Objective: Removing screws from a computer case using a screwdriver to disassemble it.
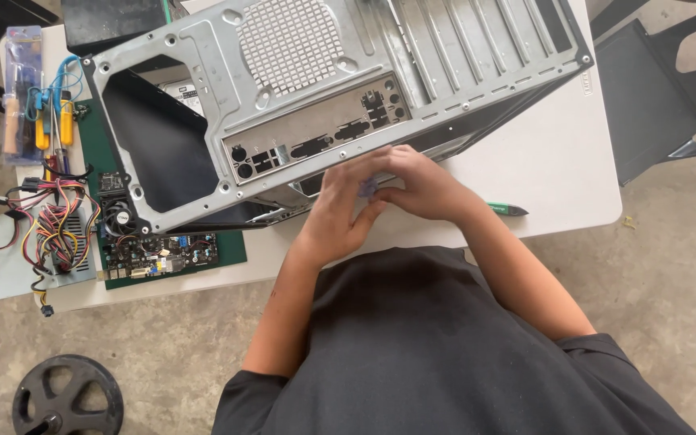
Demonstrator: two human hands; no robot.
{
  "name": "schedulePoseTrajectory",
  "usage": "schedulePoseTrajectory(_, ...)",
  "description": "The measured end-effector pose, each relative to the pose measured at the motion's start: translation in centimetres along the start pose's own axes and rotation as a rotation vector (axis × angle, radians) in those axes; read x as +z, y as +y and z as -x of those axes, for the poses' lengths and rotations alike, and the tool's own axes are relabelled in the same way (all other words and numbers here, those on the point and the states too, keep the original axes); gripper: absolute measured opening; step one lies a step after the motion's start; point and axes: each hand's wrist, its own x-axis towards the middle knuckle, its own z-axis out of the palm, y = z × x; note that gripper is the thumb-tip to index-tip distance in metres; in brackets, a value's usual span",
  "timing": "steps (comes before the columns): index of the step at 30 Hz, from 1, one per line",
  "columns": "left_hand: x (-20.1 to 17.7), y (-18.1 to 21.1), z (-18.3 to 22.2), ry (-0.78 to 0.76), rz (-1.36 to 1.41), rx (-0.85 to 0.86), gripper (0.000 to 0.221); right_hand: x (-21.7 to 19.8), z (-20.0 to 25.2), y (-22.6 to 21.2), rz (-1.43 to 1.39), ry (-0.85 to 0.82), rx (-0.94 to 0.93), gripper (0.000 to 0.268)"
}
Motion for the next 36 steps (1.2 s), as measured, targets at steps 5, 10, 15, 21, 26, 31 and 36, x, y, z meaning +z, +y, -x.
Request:
schedulePoseTrajectory(5,-0.7,-0.5,-0.3,-0.065,0.117,0.045,0.028,-0.9,-0.5,-1.8,-0.256,-0.053,-0.032,0.018)
schedulePoseTrajectory(10,1.6,-4.4,2.6,0.031,-0.011,-0.046,0.047,-0.6,-0.2,-3.4,-0.223,-0.105,-0.011,0.048)
schedulePoseTrajectory(15,2.4,-4.4,2.8,0.01,-0.335,0.006,0.064,1.8,0.6,-0.3,-0.129,-0.074,0.058,0.05)
schedulePoseTrajectory(21,-0.2,-0.3,1.0,-0.188,0.218,-0.005,0.045,0.0,1.1,-1.2,-0.167,-0.014,0.136,0.054)
schedulePoseTrajectory(26,1.9,-4.2,3.7,0.04,0.045,-0.056,0.048,-0.3,0.6,-3.4,-0.287,-0.022,-0.044,0.044)
schedulePoseTrajectory(31,4.1,-4.6,3.6,0.035,-0.105,-0.025,0.073,3.0,1.5,1.5,-0.086,0.095,-0.02,0.056)
schedulePoseTrajectory(36,1.1,-0.1,1.6,-0.154,0.211,-0.066,0.064,1.2,2.1,0.9,-0.065,0.181,0.032,0.056)
